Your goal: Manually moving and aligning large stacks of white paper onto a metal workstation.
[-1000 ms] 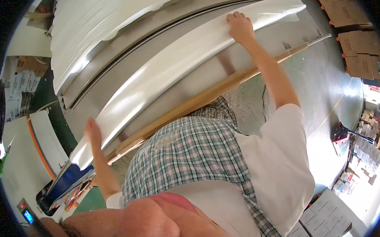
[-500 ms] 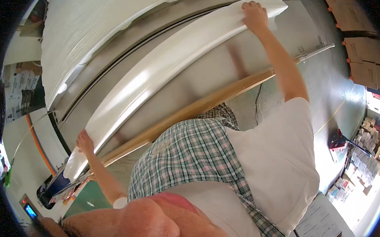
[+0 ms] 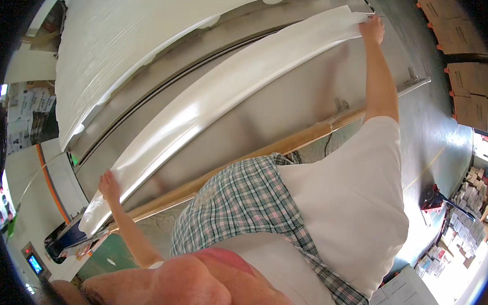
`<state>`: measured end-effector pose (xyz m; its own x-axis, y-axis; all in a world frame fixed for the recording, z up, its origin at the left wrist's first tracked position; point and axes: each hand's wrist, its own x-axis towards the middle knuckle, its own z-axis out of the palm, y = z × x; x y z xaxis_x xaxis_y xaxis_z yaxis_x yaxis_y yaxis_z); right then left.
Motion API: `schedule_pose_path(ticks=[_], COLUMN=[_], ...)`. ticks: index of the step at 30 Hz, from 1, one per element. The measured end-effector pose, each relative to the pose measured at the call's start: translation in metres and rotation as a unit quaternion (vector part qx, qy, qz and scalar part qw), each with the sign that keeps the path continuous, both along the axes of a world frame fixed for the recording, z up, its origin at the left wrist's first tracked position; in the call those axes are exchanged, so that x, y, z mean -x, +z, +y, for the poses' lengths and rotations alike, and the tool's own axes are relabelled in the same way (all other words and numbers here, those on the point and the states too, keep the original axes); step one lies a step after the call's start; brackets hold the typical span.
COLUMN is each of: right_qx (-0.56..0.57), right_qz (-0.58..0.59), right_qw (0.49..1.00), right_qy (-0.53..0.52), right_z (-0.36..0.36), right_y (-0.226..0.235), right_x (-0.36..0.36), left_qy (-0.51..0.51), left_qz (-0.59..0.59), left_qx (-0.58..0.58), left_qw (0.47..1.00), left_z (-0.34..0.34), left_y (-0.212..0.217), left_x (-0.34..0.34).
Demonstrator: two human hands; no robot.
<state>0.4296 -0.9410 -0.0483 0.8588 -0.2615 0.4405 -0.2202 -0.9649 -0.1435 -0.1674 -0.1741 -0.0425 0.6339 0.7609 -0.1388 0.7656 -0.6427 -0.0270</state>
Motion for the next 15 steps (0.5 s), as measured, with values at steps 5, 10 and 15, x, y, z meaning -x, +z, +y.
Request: schedule_pose_path(ticks=[5,10,15], right_qx=[-0.005,-0.498,-0.516], right_qz=[0.123,0.150,-0.025], right_qw=[0.992,0.852,0.840], right_qy=[0.025,0.058,0.167], right_z=[-0.016,-0.011,0.017], right_y=[-0.005,0.009,0.022], right_x=[-0.003,0.037,0.031], left_qy=[0.063,0.067,0.071], left_qz=[-0.007,-0.008,-0.007], left_qx=[-0.032,-0.032,-0.041], left_qw=[0.997,0.997,0.997], left_z=[-0.064,-0.066,-0.064], left_y=[0.017,0.016,0.012], left_x=[-0.033,-0.037,-0.033])
